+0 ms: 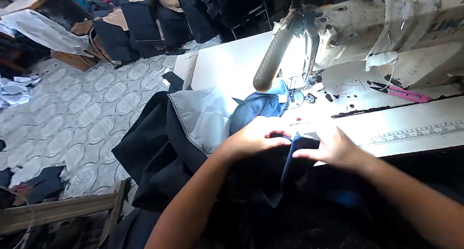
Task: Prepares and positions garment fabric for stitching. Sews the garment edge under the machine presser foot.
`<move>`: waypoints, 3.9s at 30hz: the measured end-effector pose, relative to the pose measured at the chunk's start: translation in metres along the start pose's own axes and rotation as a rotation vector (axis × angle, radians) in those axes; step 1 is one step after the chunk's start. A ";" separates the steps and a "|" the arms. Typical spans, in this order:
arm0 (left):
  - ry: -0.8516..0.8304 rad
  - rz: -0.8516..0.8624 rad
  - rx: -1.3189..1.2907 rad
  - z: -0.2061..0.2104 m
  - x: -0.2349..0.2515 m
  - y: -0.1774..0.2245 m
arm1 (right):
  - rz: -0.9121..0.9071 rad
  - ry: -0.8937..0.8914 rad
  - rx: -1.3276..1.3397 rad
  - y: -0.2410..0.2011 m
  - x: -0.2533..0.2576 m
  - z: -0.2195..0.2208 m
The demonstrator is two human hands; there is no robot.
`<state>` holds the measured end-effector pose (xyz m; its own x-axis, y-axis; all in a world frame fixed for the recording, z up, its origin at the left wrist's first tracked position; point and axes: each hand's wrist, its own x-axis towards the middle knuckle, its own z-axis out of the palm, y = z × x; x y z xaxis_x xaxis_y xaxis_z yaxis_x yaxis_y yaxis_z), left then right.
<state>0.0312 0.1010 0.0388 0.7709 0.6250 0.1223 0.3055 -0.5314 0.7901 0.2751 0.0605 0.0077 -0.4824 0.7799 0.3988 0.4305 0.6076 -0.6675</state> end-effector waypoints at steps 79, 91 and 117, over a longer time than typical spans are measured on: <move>0.103 0.034 0.122 0.047 -0.003 0.018 | 0.373 -0.192 1.772 0.017 -0.034 0.056; 0.295 0.027 0.172 0.049 -0.004 0.014 | 0.288 0.053 0.946 0.012 -0.030 0.025; -0.374 -0.378 0.915 -0.013 0.094 -0.019 | 0.021 -0.521 0.076 -0.069 0.091 0.188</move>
<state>0.0906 0.1777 0.0435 0.6136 0.7064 -0.3527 0.7461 -0.6650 -0.0339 0.0579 0.0615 -0.0282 -0.7977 0.6022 0.0323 0.3971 0.5649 -0.7234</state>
